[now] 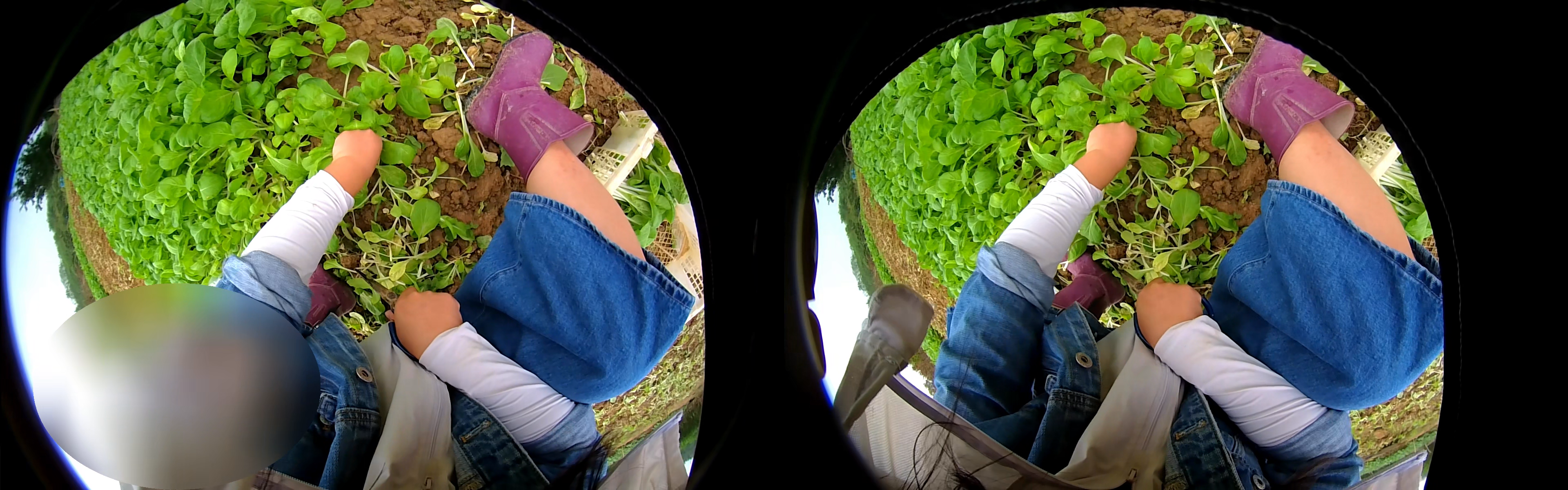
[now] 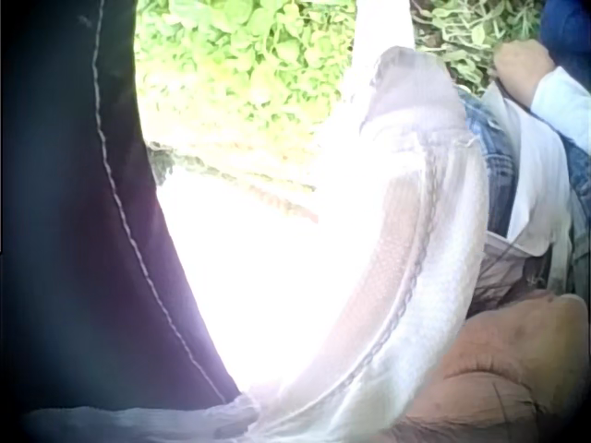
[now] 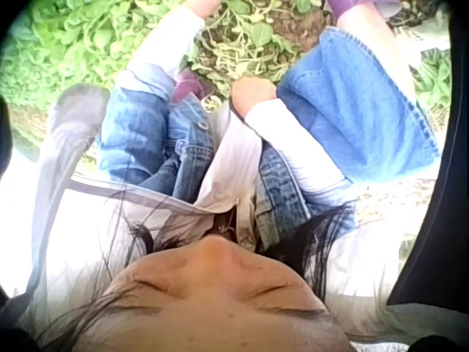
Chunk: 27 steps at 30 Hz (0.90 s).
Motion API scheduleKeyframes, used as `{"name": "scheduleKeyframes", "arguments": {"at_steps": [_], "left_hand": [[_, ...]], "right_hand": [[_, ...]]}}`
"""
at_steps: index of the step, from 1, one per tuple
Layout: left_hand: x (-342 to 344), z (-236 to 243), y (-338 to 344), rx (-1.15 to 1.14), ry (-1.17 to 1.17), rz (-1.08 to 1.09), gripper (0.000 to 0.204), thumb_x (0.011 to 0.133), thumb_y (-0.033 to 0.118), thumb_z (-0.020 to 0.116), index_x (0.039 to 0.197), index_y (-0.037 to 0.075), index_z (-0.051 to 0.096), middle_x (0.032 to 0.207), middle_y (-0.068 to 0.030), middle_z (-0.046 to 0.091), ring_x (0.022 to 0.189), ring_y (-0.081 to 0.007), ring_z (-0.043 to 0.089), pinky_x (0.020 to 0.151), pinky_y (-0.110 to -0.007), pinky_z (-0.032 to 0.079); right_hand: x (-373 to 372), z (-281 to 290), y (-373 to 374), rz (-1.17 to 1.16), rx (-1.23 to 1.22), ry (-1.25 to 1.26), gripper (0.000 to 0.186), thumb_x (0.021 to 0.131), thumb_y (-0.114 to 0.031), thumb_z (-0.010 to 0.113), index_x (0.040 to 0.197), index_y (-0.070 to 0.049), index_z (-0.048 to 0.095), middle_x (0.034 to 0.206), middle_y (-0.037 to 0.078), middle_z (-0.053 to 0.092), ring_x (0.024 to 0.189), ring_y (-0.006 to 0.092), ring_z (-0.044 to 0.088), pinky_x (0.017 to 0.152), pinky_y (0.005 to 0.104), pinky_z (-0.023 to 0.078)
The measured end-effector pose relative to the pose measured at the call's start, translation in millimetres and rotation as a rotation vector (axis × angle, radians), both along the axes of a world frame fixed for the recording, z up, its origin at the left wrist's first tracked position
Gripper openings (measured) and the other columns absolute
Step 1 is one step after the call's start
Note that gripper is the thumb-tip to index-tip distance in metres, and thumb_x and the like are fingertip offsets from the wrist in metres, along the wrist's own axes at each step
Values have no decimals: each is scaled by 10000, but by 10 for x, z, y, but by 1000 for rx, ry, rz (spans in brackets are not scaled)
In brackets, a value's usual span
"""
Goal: The person uses shears to cut leafy green vegetables from a field and places them into a white plastic bag. The person repeatedly selects bunches, cuts them near the base, and deposits them into the bag.
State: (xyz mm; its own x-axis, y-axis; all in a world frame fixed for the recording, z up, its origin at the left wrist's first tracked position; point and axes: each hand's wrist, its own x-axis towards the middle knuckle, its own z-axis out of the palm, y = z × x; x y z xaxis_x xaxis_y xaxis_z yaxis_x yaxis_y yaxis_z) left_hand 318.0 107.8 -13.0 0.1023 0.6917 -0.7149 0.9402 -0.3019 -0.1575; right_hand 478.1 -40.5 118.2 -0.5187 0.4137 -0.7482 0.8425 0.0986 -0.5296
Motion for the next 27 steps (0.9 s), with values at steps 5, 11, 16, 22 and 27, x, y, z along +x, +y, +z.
{"name": "scheduleKeyframes", "arguments": {"at_steps": [5,11,16,22,27], "left_hand": [[22,167,-17,8,-34,65,132,713,71,531,781,80,644,842,-81,629,771,-245,611,640,-329,491],[-157,685,-250,127,-184,164,139,713,148,568,777,44,632,796,-126,617,712,-285,603,619,-346,483],[-451,1307,-768,56,-486,659,272,684,290,654,766,31,635,592,-141,573,529,-237,545,544,-323,439],[-573,1325,-1523,-20,-735,1049,275,689,215,667,900,43,624,623,20,508,559,-53,396,513,-206,345],[-496,1404,-1849,-166,-908,1137,342,664,127,675,992,61,603,723,22,501,589,-41,419,524,-184,337]], "right_hand": [[-5,35,12,4,7,-2,361,760,-370,544,728,-11,575,645,135,598,633,277,601,551,369,459],[31,46,61,29,34,17,412,774,-421,505,701,-26,598,662,145,596,626,306,587,560,383,462],[58,187,154,2,-36,45,508,798,-482,431,728,-9,602,737,176,592,693,332,577,617,400,456],[146,-15,-52,-108,-207,171,596,811,-534,354,701,3,588,696,175,587,669,330,570,655,391,439],[117,101,-55,-199,-524,141,601,813,-546,347,632,-15,566,516,86,555,479,207,562,525,316,453]]}}
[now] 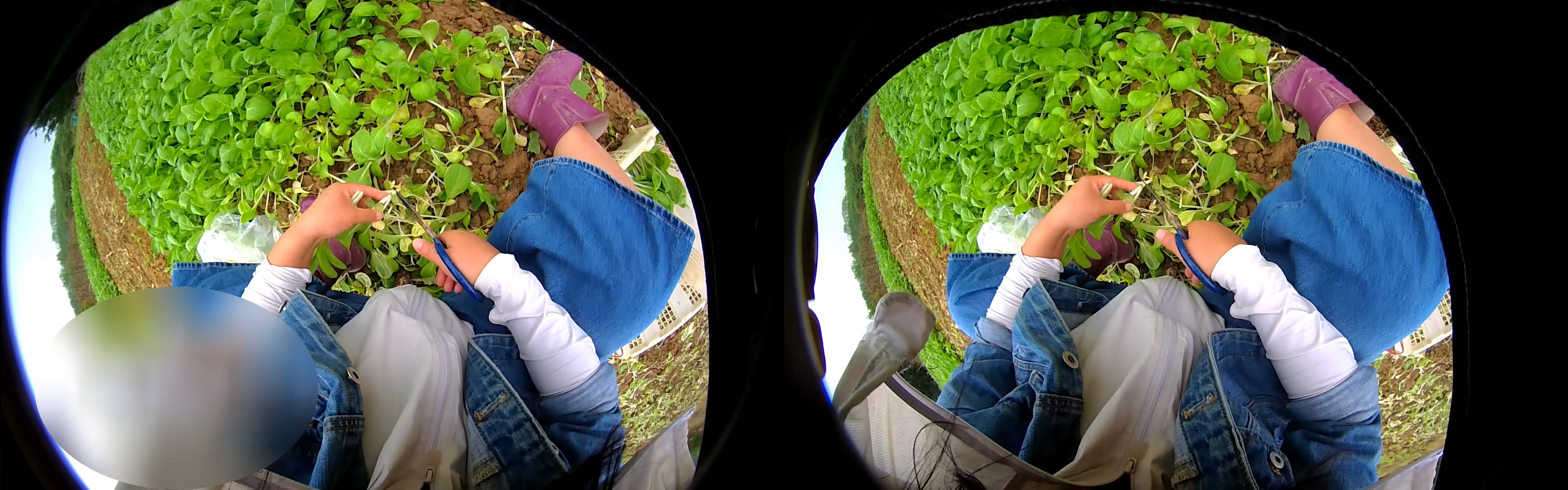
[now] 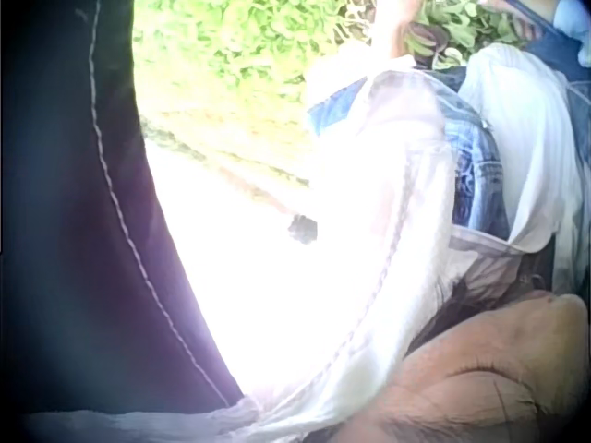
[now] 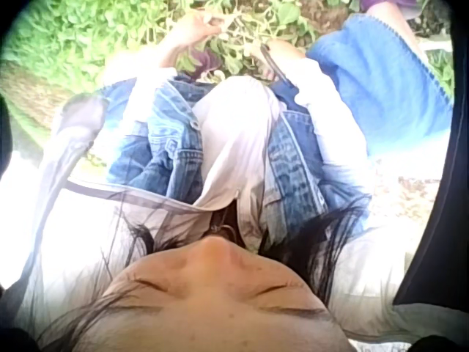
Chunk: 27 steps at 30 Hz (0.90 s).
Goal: The person uses shears to cut leafy green vegetables from a field and places them into a white plastic bag. The person repeatedly selects bunches, cuts them near the base, and deposits them into the bag.
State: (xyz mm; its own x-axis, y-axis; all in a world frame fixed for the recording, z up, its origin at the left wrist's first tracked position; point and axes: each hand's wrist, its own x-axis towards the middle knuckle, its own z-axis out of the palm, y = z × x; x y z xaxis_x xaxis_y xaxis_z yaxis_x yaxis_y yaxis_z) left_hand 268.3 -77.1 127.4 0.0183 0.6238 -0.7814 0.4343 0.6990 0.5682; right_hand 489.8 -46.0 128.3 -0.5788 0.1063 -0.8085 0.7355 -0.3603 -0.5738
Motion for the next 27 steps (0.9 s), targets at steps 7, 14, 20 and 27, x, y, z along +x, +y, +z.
{"name": "scheduleKeyframes", "arguments": {"at_steps": [7,14,20,27], "left_hand": [[39,-23,-130,89,44,-26,334,651,105,672,980,101,615,688,21,503,584,-41,422,514,-191,345],[42,-58,-154,241,94,-182,289,665,102,650,953,104,624,718,1,555,605,-63,467,554,-218,391],[79,-131,-108,123,101,-116,223,710,178,644,897,57,635,758,-39,618,657,-84,532,627,-236,432],[139,-258,-143,149,119,-103,213,672,204,669,793,30,649,679,-86,620,592,-122,560,593,-262,447]], "right_hand": [[41,-60,-67,23,-50,-53,633,800,-574,353,604,-8,560,529,96,558,455,181,559,467,277,455],[9,-135,-77,81,-20,-73,662,798,-574,352,607,18,578,538,107,571,468,188,575,470,273,464],[-6,-143,-72,99,-32,-82,652,801,-561,360,584,15,575,532,111,571,463,190,574,472,277,465],[-15,-150,-66,173,-21,-102,644,809,-558,341,604,6,575,538,99,574,464,180,569,480,275,461]]}}
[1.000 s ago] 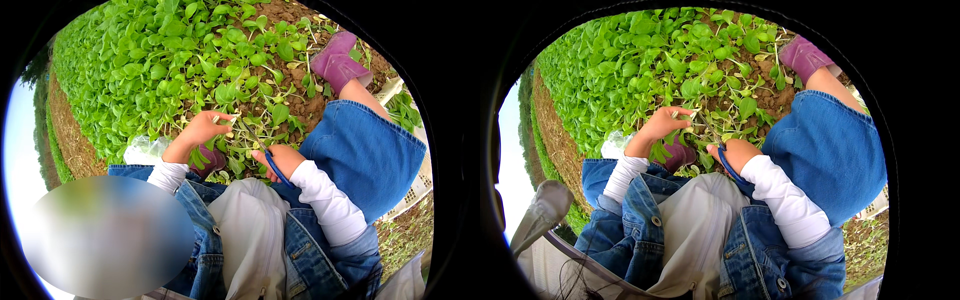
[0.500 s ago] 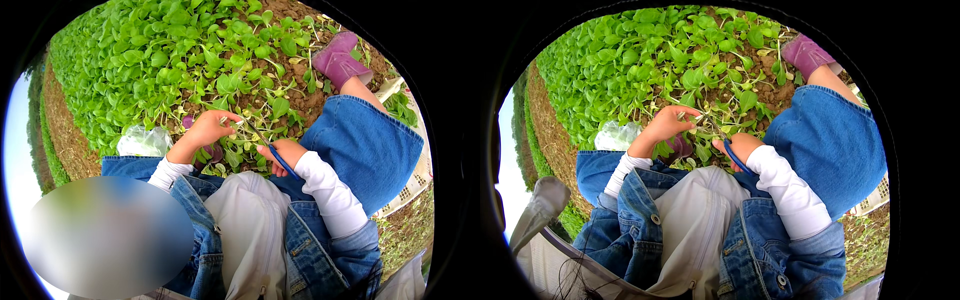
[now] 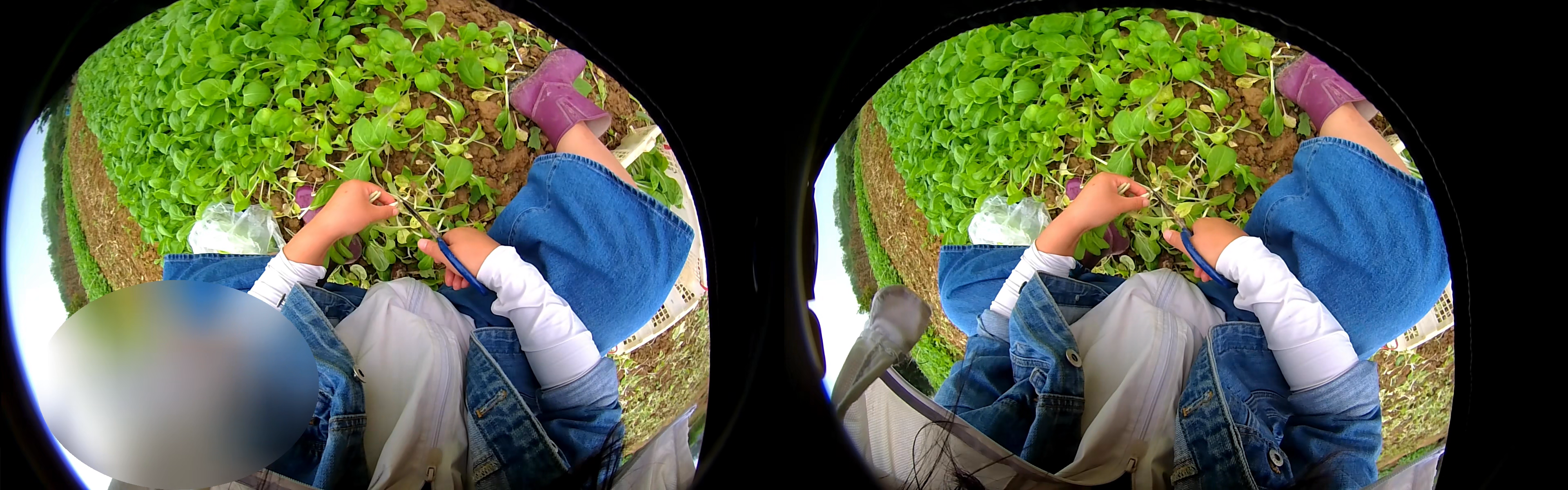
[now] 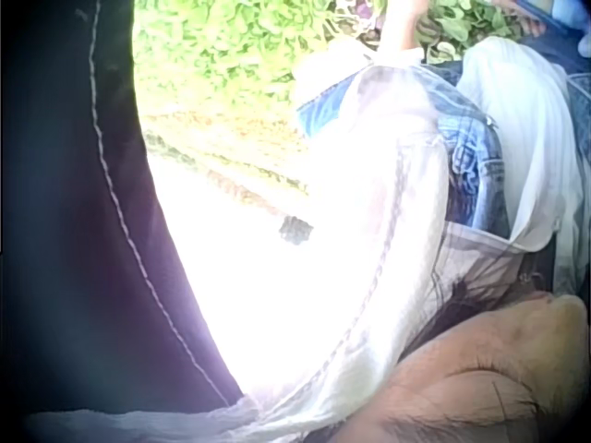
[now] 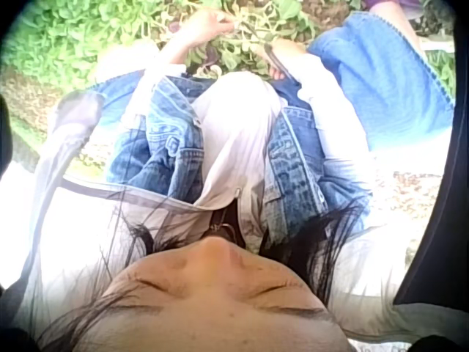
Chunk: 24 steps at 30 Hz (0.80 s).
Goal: The person uses shears to cut leafy green vegetables from a field and places them into a white plastic bag. The person repeatedly selects bunches, cuts them near the base, and deposits them into the bag.
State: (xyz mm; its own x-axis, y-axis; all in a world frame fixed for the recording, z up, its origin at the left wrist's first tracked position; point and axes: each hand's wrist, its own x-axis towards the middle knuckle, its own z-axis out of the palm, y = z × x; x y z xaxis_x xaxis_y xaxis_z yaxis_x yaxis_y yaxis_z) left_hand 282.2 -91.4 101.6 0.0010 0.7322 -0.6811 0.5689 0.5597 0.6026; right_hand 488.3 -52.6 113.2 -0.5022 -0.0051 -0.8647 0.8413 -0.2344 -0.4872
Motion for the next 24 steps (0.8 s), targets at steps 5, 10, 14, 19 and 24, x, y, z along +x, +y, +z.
{"name": "scheduleKeyframes", "arguments": {"at_steps": [5,10,14,19,24], "left_hand": [[-5,-31,-18,65,46,-63,199,633,177,688,754,25,643,648,-99,606,569,-139,558,573,-269,446],[35,-23,-28,122,105,-122,210,597,181,704,729,33,634,609,-111,580,542,-183,550,550,-291,440],[52,-81,-66,132,138,-170,207,599,206,698,701,44,620,609,-130,571,556,-241,557,545,-322,440],[89,-242,-117,102,217,-236,222,623,222,686,695,42,579,636,-127,560,581,-262,545,538,-333,419],[154,-512,-192,85,223,-284,199,783,230,518,788,35,554,707,-175,555,681,-351,533,620,-413,423]], "right_hand": [[0,-13,4,44,15,21,628,820,-540,353,626,18,567,555,105,573,450,173,556,444,271,458],[-1,-13,8,74,11,15,619,824,-530,355,641,20,573,542,103,570,443,174,554,433,272,450],[-32,29,24,93,-7,-28,595,830,-504,359,671,19,593,530,106,571,432,176,551,461,281,457],[22,16,-12,297,429,-109,565,824,-503,367,732,-5,618,686,149,605,611,264,591,593,344,469],[44,214,164,226,683,-154,554,800,-524,400,737,-13,604,733,177,593,701,329,576,620,394,460]]}}
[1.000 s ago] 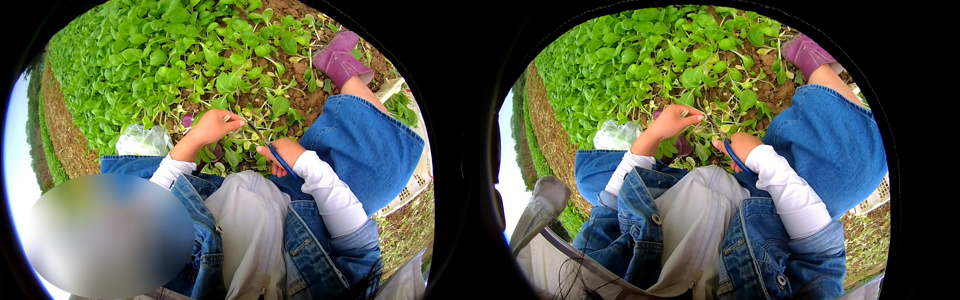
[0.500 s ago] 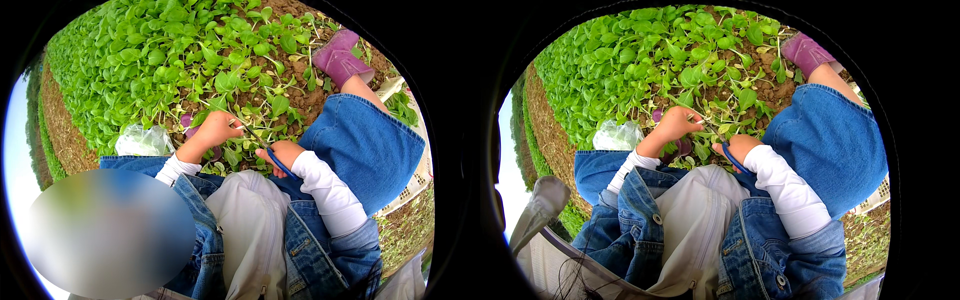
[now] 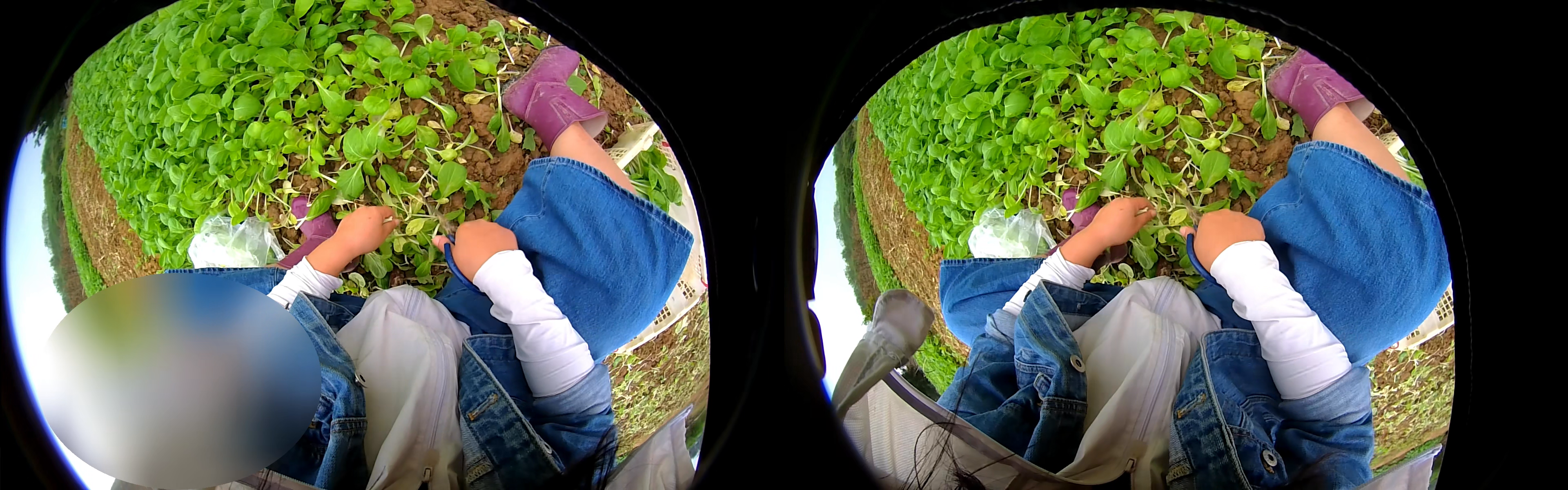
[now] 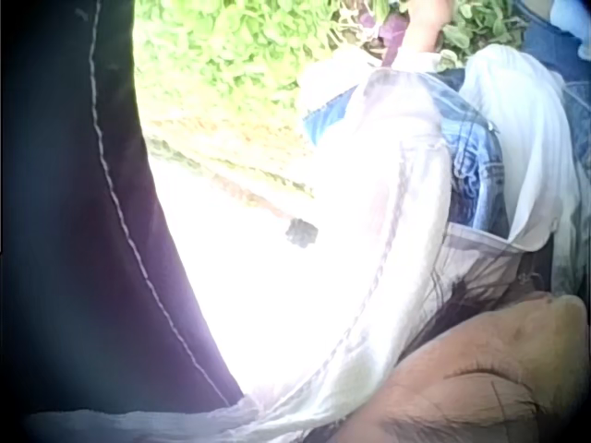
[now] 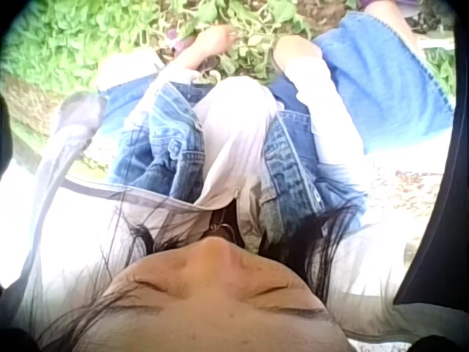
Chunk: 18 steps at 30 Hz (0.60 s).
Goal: The person uses shears to cut leafy green vegetables from a field and places them into a white plastic bag. The person repeatedly selects bunches, cuts them near the base, and deposits them into the bag.
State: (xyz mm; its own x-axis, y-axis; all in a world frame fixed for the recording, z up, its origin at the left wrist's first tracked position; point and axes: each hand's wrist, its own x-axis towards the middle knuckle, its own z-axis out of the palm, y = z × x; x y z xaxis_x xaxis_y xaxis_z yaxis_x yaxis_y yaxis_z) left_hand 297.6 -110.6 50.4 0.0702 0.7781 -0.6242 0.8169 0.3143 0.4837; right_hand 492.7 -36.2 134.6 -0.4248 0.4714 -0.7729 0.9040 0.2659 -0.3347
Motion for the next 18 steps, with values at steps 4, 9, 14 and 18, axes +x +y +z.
{"name": "scheduleKeyframes", "arguments": {"at_steps": [4,9,14,18], "left_hand": [[87,-137,161,280,-99,3,247,799,243,519,765,-2,521,715,-195,522,688,-364,507,612,-405,410],[167,-236,495,124,-110,84,277,841,269,486,733,14,482,607,-109,521,554,-257,521,541,-338,422],[143,-128,917,-49,-447,468,232,880,235,430,830,24,513,551,-36,490,505,-115,503,509,-247,416],[77,-186,1347,-29,-274,505,199,813,217,518,811,24,568,572,-82,529,549,-154,548,523,-286,432]], "right_hand": [[102,184,229,-225,280,113,525,802,-494,428,663,2,529,629,201,553,625,355,551,560,425,440],[149,380,426,-277,385,146,451,815,-444,441,692,-16,514,595,166,560,568,320,568,490,399,449],[182,453,497,-298,427,172,420,805,-436,467,678,-36,480,510,138,530,478,305,548,418,381,429],[210,501,569,-319,420,181,401,798,-431,483,681,-48,471,499,122,527,451,288,541,400,367,419]]}}
